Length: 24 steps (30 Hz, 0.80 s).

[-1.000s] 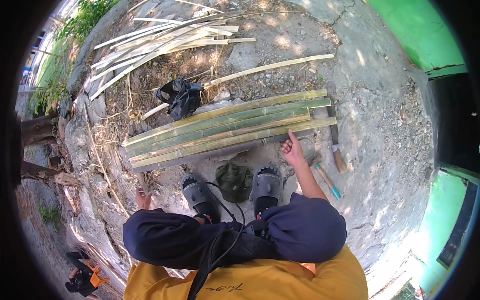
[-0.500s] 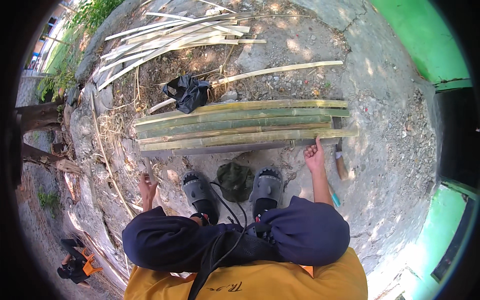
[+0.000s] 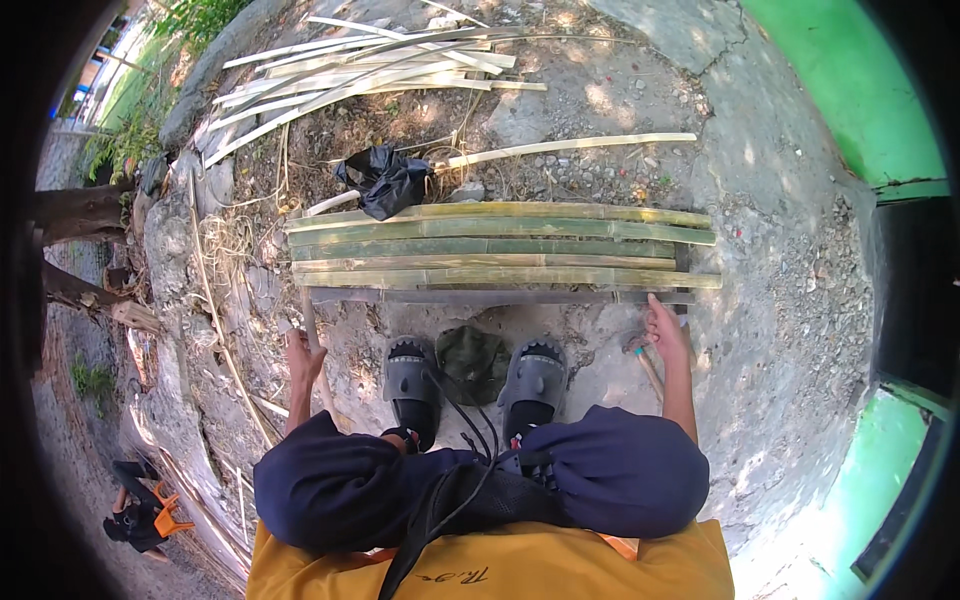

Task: The person arranges bamboo strips together and secures them by hammering nails through cross-bracing strips.

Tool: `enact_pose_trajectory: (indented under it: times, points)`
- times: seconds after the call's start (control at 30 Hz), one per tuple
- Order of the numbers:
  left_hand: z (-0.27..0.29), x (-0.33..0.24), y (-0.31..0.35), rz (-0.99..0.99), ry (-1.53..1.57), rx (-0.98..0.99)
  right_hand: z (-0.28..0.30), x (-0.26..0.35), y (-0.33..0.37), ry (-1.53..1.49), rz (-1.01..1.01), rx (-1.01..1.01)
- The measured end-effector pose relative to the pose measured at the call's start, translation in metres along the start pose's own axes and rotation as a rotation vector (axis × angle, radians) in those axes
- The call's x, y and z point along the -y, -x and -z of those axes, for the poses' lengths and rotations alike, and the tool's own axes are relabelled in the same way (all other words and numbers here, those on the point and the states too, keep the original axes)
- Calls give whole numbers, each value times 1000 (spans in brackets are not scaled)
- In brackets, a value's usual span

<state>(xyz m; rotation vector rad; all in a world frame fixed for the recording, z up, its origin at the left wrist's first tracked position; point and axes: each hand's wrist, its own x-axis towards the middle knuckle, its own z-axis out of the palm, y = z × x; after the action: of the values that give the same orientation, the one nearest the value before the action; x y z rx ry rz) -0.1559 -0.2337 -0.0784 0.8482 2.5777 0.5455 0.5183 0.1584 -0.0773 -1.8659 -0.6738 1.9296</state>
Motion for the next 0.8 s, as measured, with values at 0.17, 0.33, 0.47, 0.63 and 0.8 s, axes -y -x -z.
enact_pose_trajectory:
  times: [0.17, 0.33, 0.47, 0.63, 0.8]
  points:
    - [-7, 3, -5, 63, 82, 42, 23, 3, -5, 381, 109, -48]
    - [-3, -2, -13, 36, 32, 94, -24, 19, 15, 1294, 663, -495]
    - [5, 6, -37, 221, 421, 240, -43, 60, 1, 1210, 605, -438]
    - [-3, -2, -33, 249, 602, 285, -58, 115, -37, 1437, 1066, -306]
    - [-7, 7, -35, 238, 568, 261, -120, 162, -58, 1575, 826, -137]
